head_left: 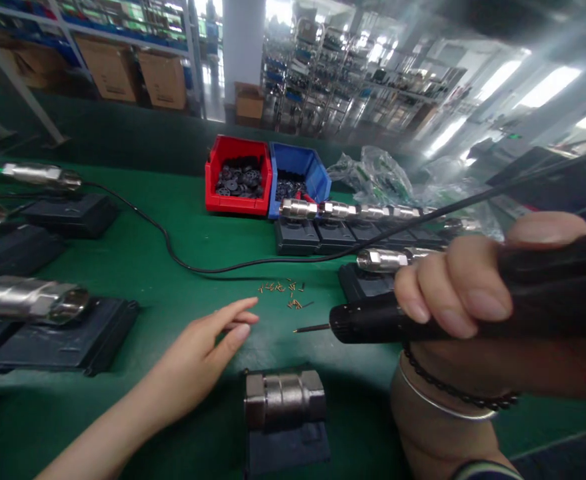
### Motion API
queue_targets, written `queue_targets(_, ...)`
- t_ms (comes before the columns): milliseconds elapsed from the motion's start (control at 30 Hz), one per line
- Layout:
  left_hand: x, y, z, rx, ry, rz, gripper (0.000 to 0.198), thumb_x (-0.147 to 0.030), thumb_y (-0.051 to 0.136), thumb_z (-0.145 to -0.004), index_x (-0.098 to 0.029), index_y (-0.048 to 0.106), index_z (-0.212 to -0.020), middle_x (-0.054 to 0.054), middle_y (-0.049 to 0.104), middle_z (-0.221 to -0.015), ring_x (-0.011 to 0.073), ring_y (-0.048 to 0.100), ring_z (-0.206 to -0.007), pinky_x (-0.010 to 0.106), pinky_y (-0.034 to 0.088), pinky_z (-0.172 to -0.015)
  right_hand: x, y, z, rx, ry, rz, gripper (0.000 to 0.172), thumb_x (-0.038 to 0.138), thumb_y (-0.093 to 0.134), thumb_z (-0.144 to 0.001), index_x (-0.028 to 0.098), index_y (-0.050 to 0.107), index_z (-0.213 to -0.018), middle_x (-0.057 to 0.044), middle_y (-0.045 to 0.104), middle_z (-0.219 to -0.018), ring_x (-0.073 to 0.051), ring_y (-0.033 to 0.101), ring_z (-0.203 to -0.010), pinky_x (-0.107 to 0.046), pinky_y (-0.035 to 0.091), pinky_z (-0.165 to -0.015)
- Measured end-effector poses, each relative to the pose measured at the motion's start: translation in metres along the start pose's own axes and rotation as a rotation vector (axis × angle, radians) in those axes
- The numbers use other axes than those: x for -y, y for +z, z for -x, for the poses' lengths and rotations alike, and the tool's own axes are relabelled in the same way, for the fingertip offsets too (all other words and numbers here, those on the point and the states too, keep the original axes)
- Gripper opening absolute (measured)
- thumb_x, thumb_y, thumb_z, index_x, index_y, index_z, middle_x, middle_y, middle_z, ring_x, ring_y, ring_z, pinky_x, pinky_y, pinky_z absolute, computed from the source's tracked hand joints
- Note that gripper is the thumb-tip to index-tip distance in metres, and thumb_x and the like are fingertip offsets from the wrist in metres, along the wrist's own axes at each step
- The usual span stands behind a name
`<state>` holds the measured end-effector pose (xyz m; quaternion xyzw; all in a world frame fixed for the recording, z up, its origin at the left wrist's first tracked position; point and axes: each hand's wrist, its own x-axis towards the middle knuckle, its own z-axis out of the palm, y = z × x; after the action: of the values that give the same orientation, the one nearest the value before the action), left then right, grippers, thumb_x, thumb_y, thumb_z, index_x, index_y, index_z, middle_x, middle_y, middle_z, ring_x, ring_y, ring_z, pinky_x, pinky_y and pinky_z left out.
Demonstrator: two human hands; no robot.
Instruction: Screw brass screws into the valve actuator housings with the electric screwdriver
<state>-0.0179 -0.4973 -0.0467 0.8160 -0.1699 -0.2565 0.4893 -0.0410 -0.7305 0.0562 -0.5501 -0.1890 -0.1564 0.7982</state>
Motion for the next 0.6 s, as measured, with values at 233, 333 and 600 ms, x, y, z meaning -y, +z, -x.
queue_targets(233, 0.049, 0.034, 0.055, 0.221, 0.049, -0.019, 0.097, -0.050, 0.067, -0.064, -0.032, 0.009, -0.139, 0.007, 0.025, -0.144, 0.0295, 0.030, -0.129, 0.049, 0.028, -0.104, 0.007, 0.005, 0.009, -0.106, 0.198, 0.176, 0.028, 0.045, 0.061, -0.076, 0.020, 0.053, -0.085, 0.002, 0.049, -0.054, -0.012, 0.046, -0.043, -0.028, 0.039, -0.043)
queue_targets(333, 0.058, 0.052, 0.056, 0.115, 0.180, -0.167, 0.097, -0.046, 0.070, -0.063, -0.025, 0.013, -0.138, 0.014, 0.019, -0.144, 0.0332, 0.025, -0.130, 0.050, 0.031, -0.103, 0.007, 0.007, 0.011, -0.123, 0.273, 0.192, 0.029, 0.042, 0.068, -0.071, 0.019, 0.052, -0.080, 0.003, 0.050, -0.057, -0.012, 0.047, -0.046, -0.029, 0.042, -0.046)
queue_targets(600, 0.060, 0.062, 0.050, -0.051, 0.239, -0.329, 0.081, -0.047, 0.064, -0.063, -0.021, 0.028, -0.130, 0.014, 0.035, -0.135, 0.0351, 0.038, -0.122, 0.051, 0.037, -0.099, -0.003, 0.011, 0.011, -0.020, 0.321, 0.030, 0.029, 0.025, 0.073, -0.062, 0.017, 0.049, -0.076, 0.006, 0.043, -0.055, -0.007, 0.038, -0.045, -0.021, 0.030, -0.041)
